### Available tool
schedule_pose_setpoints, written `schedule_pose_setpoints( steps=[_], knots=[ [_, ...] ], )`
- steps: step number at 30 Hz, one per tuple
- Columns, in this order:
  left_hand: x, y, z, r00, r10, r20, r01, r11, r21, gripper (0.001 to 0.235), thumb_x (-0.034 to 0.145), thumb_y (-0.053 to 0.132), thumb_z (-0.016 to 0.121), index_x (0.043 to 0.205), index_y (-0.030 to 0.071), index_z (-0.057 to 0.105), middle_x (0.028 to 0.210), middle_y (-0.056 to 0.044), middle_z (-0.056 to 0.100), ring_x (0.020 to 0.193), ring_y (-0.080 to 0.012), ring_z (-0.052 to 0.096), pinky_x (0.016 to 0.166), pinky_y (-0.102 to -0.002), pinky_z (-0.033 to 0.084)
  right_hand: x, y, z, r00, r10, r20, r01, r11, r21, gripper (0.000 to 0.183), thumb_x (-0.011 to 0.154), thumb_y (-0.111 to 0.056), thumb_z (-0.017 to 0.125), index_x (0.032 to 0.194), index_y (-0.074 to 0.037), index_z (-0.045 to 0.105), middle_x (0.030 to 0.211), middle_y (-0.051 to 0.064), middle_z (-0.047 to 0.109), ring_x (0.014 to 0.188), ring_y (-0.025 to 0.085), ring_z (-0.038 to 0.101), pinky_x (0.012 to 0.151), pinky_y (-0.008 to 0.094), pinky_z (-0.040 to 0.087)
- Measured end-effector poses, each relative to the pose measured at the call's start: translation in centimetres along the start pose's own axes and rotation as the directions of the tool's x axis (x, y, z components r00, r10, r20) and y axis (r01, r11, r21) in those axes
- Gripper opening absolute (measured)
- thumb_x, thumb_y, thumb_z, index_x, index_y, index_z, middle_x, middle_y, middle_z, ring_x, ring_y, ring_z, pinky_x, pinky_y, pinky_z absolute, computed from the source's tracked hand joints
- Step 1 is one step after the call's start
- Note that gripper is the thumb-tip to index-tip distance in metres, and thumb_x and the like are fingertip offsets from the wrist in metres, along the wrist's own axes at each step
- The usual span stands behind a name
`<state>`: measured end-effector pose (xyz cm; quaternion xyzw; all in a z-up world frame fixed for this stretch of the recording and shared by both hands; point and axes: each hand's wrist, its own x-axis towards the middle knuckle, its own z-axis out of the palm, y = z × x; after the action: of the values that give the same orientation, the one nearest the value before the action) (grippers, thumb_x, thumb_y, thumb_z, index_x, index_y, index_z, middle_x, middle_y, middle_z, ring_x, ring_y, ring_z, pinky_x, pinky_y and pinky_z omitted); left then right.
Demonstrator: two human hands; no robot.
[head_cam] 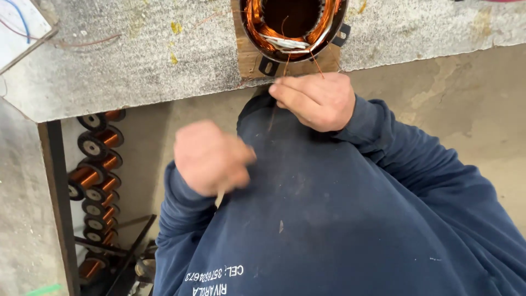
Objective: Repairing and winding the copper coils of an electric motor stator using hand tools.
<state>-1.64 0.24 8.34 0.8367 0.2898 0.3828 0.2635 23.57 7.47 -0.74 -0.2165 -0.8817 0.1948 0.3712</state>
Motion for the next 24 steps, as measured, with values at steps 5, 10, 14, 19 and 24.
schedule_pose_setpoints(
  steps=[5, 10, 14, 19, 24],
  knots=[
    [-1.2, -1.6, 1.4, 0.879, -0.446, -0.169, 0.468, 0.875, 0.124, 0.015, 0.103, 0.003, 0.076, 0.116, 0.008, 0.07, 0.091, -0.005, 0.069, 0.077, -0.0209, 0.069, 0.07, -0.03, 0.054, -0.8, -0.2, 0.0, 0.997, 0.07, 0.022, -0.068, 0.994, -0.082, 0.04, 0.092, -0.001, 0.079, 0.129, 0.001, 0.065, 0.1, 0.008, 0.074, 0.082, 0.024, 0.074, 0.067, 0.033, 0.057],
    [1.9, -3.1, 1.7, 0.927, -0.37, -0.062, 0.37, 0.877, 0.305, 0.027, 0.093, 0.005, 0.083, 0.118, 0.005, 0.072, 0.09, -0.005, 0.068, 0.075, -0.0226, 0.064, 0.067, -0.035, 0.05, -0.6, 0.0, -0.1, 0.991, 0.133, 0.021, -0.128, 0.979, -0.159, 0.041, 0.099, -0.008, 0.086, 0.134, 0.002, 0.067, 0.083, 0.002, 0.067, 0.065, 0.02, 0.062, 0.058, 0.034, 0.048],
    [1.9, -4.5, 1.8, 0.975, -0.219, 0.043, 0.192, 0.919, 0.344, 0.029, 0.09, 0.007, 0.087, 0.115, 0.007, 0.072, 0.097, -0.003, 0.069, 0.077, -0.0212, 0.062, 0.065, -0.035, 0.049, -0.2, -0.1, 0.2, 0.995, 0.08, -0.056, -0.091, 0.969, -0.229, 0.035, 0.097, -0.007, 0.088, 0.127, 0.0, 0.07, 0.086, 0.003, 0.07, 0.068, 0.019, 0.064, 0.059, 0.032, 0.049],
    [1.9, -5.9, 0.9, 0.992, -0.121, 0.031, 0.108, 0.959, 0.26, 0.028, 0.095, 0.006, 0.085, 0.118, 0.008, 0.069, 0.107, -0.004, 0.069, 0.084, -0.0216, 0.065, 0.07, -0.034, 0.051, 0.1, -2.3, -0.8, 0.995, 0.042, -0.092, -0.058, 0.983, -0.172, 0.025, 0.094, -0.001, 0.083, 0.114, 0.002, 0.07, 0.091, 0.007, 0.072, 0.074, 0.022, 0.069, 0.063, 0.033, 0.053],
    [3.6, -6.3, 0.7, 0.997, -0.054, 0.06, 0.04, 0.975, 0.219, 0.031, 0.095, 0.007, 0.084, 0.123, 0.008, 0.07, 0.107, -0.004, 0.068, 0.083, -0.0203, 0.064, 0.069, -0.034, 0.05, 1.2, -5.5, -2.5, 0.993, -0.093, -0.067, 0.079, 0.98, -0.184, 0.02, 0.09, -0.001, 0.084, 0.104, 0.004, 0.069, 0.086, 0.009, 0.071, 0.074, 0.022, 0.072, 0.061, 0.032, 0.054]
  ],
)
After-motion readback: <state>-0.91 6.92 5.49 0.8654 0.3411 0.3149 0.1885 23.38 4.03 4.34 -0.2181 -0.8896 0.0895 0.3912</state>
